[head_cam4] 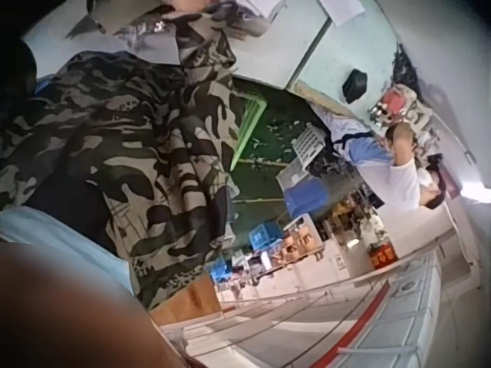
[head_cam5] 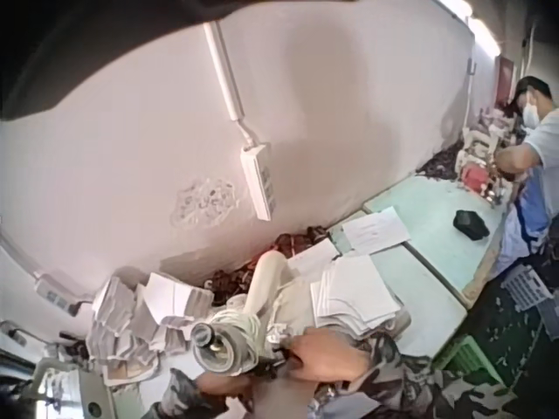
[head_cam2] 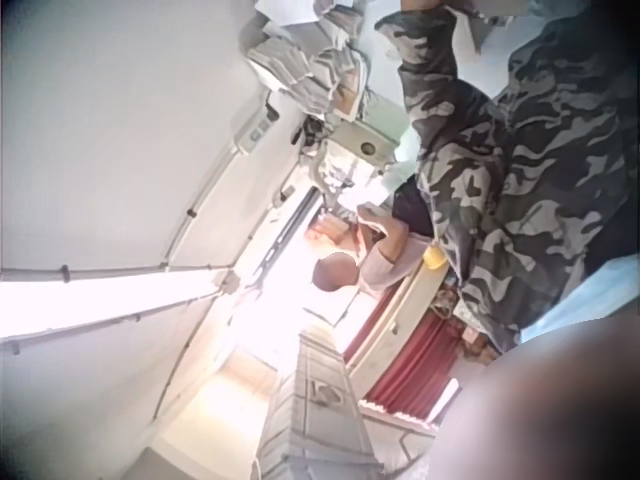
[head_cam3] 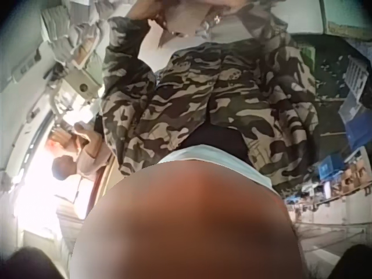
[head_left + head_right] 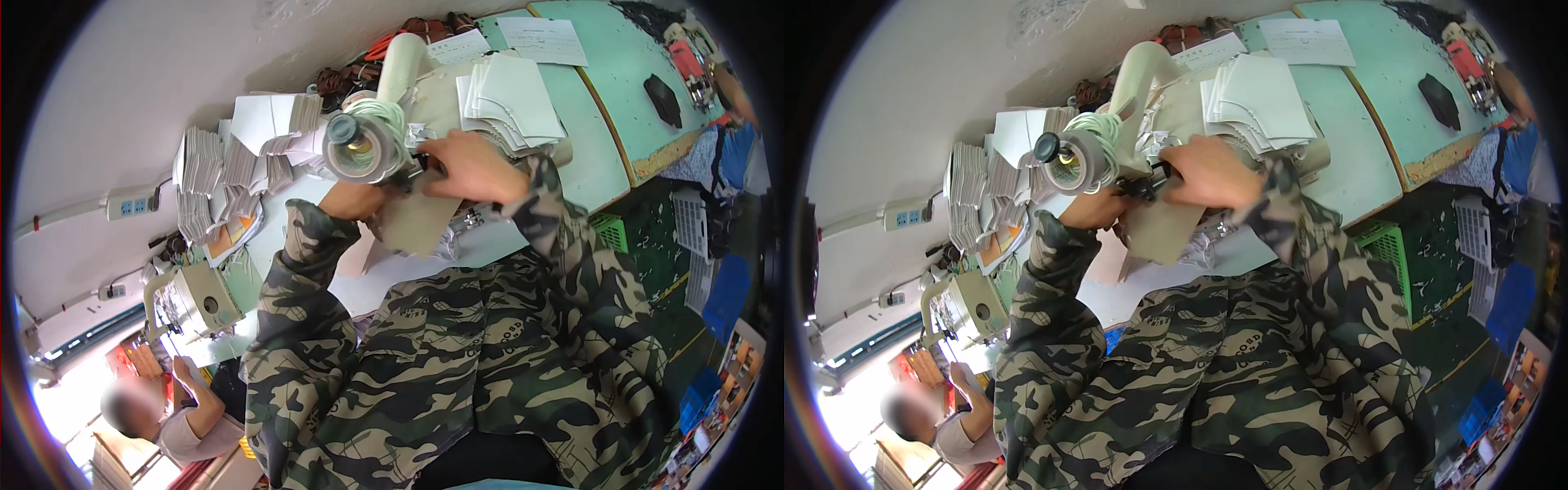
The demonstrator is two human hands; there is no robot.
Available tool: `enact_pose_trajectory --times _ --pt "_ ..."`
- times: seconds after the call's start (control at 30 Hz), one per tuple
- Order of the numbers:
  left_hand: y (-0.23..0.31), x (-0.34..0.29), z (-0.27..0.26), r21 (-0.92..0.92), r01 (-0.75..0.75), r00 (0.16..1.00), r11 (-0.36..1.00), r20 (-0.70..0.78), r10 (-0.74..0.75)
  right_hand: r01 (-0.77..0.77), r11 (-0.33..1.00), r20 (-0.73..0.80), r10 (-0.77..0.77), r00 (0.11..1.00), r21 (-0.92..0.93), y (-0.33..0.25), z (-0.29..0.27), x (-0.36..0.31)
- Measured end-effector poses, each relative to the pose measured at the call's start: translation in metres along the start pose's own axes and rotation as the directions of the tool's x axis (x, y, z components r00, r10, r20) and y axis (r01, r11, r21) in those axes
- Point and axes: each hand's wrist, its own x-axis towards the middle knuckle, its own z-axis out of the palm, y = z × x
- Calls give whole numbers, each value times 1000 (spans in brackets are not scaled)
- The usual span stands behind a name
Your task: Skiving the edges of shoe material components using an industrial skiving machine.
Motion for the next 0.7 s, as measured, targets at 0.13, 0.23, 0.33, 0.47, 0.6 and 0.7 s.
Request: enact_pose_trajectory --times 0.13,0.23,0.33,0.47,0.6,0.7 --pt "18 -9 -3 -243 610 776 754 374 -507 -38 999 56 39 998 -29 17 -25 13" --pt "31 -43 -4 -594 608 793 526 482 -372 46 845 -10 -48 999 533 21 -24 -11" --pt "29 -61 13 -652 640 768 407 527 -363 -75 668 8 103 995 740 6 9 -35" --pt "16 -58 12 -489 645 764 588 440 -472 -222 704 93 217 972 675 -5 60 -57" --pt "7 -53 5 -206 516 855 832 187 -484 -322 535 154 335 929 781 -20 76 -50" --pt "4 -40 2 -171 577 812 798 223 -540 -309 487 131 364 922 817 -21 76 -51"
